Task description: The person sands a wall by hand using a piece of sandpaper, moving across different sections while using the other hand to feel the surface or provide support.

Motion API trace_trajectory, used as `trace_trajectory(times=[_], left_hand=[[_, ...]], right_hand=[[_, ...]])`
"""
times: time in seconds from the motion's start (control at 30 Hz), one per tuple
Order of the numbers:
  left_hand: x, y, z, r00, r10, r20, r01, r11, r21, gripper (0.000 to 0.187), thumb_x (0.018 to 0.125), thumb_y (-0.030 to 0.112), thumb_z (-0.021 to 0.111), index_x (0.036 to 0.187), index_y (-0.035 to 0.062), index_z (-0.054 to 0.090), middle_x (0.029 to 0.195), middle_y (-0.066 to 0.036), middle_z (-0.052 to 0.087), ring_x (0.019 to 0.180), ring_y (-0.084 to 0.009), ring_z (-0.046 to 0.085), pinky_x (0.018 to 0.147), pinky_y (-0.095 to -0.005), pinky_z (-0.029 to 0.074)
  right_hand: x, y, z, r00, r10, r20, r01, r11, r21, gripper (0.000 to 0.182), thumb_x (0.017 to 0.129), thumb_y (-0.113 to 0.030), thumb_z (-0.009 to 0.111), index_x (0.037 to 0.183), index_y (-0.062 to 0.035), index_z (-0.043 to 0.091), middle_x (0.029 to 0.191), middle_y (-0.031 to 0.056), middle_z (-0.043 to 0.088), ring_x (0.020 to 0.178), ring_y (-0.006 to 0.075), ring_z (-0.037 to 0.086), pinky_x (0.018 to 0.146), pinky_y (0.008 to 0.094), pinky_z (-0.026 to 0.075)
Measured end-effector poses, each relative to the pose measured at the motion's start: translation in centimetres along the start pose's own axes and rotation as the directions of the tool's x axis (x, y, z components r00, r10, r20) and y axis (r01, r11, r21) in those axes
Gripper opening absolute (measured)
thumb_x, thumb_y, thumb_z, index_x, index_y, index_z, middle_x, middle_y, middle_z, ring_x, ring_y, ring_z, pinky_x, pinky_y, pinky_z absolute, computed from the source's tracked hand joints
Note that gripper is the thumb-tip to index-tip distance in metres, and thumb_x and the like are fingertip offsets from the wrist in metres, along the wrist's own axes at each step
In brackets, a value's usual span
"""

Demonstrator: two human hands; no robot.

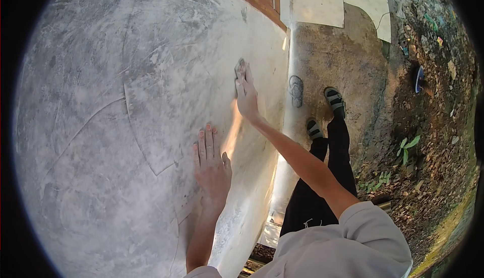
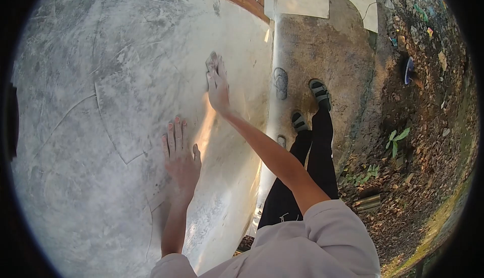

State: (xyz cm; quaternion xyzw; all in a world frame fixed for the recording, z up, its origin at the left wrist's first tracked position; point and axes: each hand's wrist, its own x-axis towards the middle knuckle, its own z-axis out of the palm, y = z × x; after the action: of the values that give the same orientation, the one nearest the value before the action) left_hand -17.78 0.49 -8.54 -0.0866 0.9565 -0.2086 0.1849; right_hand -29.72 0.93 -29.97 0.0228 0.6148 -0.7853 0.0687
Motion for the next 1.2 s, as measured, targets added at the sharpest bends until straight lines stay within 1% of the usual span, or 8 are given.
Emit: trace_trajectory(times=[0.07,0.17,0.23,0.3,0.37,0.73,0.97,1.2], left_hand=[[-0.5,-0.1,0.1,1.0,-0.001,0.016,0.001,1.0,-0.007,0.071,0.085,0.022,0.064,0.15,0.0109,0.037,0.159,-0.004,0.029,0.146,-0.0208,0.028,0.119,-0.0396,0.023],[-1.0,-0.1,0.4,1.0,0.004,0.003,-0.004,1.0,-0.026,0.071,0.085,0.022,0.065,0.149,0.0104,0.038,0.159,-0.004,0.029,0.146,-0.0208,0.028,0.119,-0.0392,0.024],[-1.3,-0.3,0.5,1.0,0.009,-0.013,-0.009,0.999,-0.04,0.071,0.084,0.022,0.065,0.149,0.0101,0.038,0.159,-0.004,0.029,0.146,-0.0206,0.028,0.119,-0.0389,0.024],[-1.4,-0.5,0.6,1.0,0.012,-0.029,-0.013,0.999,-0.052,0.072,0.084,0.022,0.065,0.149,0.0098,0.038,0.159,-0.005,0.029,0.146,-0.0205,0.028,0.119,-0.0386,0.024],[-1.6,-0.5,0.4,0.998,0.02,-0.051,-0.024,0.997,-0.071,0.073,0.083,0.021,0.066,0.149,0.0092,0.037,0.159,-0.005,0.03,0.146,-0.0201,0.028,0.119,-0.0379,0.024],[-1.8,-0.3,0.7,0.998,0.001,-0.062,-0.008,0.994,-0.111,0.074,0.083,0.022,0.065,0.15,0.0078,0.036,0.158,-0.006,0.03,0.145,-0.0204,0.029,0.12,-0.038,0.023],[-1.8,0.0,0.3,0.998,-0.025,-0.06,0.018,0.993,-0.115,0.073,0.084,0.017,0.064,0.15,0.0054,0.035,0.159,-0.006,0.03,0.145,-0.0193,0.029,0.119,-0.0371,0.026],[-1.3,0.6,-0.5,0.998,-0.055,-0.028,0.051,0.991,-0.125,0.073,0.084,0.019,0.064,0.15,0.0054,0.035,0.159,-0.006,0.028,0.146,-0.0195,0.028,0.119,-0.0367,0.025]], right_hand=[[-8.2,-0.5,0.9,0.987,0.128,0.1,-0.152,0.941,0.301,0.052,0.105,-0.019,0.04,0.149,0.0055,0.028,0.161,0.017,0.018,0.15,0.0256,0.012,0.119,0.0356,0.018],[-10.4,0.1,0.5,0.989,0.072,0.129,-0.095,0.979,0.18,0.055,0.105,-0.021,0.04,0.149,0.0082,0.024,0.16,0.0195,0.02,0.149,0.0257,0.016,0.119,0.0348,0.02],[-5.1,0.3,0.4,0.996,0.086,-0.017,-0.083,0.988,0.129,0.044,0.106,-0.022,0.038,0.143,0.0022,0.043,0.159,0.0173,0.026,0.148,0.0316,0.021,0.118,0.0385,0.021],[1.7,1.1,-0.9,0.998,0.068,0.003,-0.068,0.997,-0.047,0.048,0.104,-0.021,0.039,0.146,0.0028,0.036,0.158,0.0201,0.026,0.147,0.0279,0.025,0.117,0.0338,0.024],[7.4,1.3,-1.3,0.987,0.155,-0.049,-0.153,0.987,0.045,0.045,0.105,-0.025,0.036,0.138,0.0037,0.049,0.157,0.0191,0.027,0.147,0.0328,0.024,0.117,0.037,0.024],[-8.2,-3.4,1.5,0.999,-0.006,0.049,0.003,0.998,0.068,0.044,0.103,-0.015,0.039,0.143,0.0029,0.042,0.158,0.0192,0.027,0.149,0.0323,0.017,0.12,0.0396,0.016],[7.0,1.8,0.0,0.957,0.263,-0.122,-0.268,0.963,-0.029,0.054,0.102,-0.025,0.044,0.146,0.0058,0.035,0.139,0.0258,0.052,0.124,0.0319,0.055,0.102,0.0355,0.04],[-4.7,-4.4,1.3,0.995,0.104,-0.001,-0.104,0.995,-0.014,0.044,0.104,-0.017,0.038,0.141,0.0054,0.044,0.158,0.0232,0.021,0.149,0.0347,0.015,0.119,0.0386,0.02]])
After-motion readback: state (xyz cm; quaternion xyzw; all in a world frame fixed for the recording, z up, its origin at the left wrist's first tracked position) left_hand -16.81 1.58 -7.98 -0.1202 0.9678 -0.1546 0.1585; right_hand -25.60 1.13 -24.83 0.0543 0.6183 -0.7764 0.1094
